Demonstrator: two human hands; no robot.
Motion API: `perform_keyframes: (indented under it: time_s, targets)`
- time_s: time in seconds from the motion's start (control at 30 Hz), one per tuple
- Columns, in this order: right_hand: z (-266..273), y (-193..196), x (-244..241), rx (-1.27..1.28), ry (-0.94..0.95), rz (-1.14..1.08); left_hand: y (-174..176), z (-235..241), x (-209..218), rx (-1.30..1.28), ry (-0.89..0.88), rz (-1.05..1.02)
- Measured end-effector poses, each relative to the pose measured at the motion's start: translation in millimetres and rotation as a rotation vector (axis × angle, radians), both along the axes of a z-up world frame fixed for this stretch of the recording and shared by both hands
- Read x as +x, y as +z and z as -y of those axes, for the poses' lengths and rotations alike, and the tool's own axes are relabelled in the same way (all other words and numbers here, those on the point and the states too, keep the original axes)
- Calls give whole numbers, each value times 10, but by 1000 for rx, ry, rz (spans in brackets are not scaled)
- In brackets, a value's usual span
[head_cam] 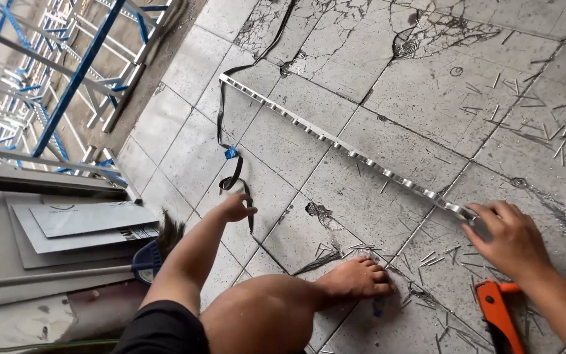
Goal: Using a manual hand riveter to attach rivets to a long aluminum strip on the floor.
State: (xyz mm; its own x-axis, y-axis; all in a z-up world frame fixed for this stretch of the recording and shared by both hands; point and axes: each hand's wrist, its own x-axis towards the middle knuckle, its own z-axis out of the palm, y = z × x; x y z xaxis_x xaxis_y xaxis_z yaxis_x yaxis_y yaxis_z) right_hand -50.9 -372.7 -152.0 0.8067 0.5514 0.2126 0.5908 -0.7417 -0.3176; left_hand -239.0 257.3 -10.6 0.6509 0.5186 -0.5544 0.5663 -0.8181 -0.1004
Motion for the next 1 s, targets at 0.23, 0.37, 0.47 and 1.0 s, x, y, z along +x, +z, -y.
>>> perform_keyframes:
  time_s: [0.23,0.37,0.47,1.0]
  targets:
    - [549,-178,-1101,-291,-236,-280,94,201,57,-4,11,-84]
    - [609,-387,-1602,-508,-265,-389,102,221,339,-10,-278,249]
    - [699,-326,-1891,-367,-308,-256,347,899,893,13,-566,653]
    - [737,1413,-1748,1118,-480,-822,223,4429,1418,-1128,-1280,79]
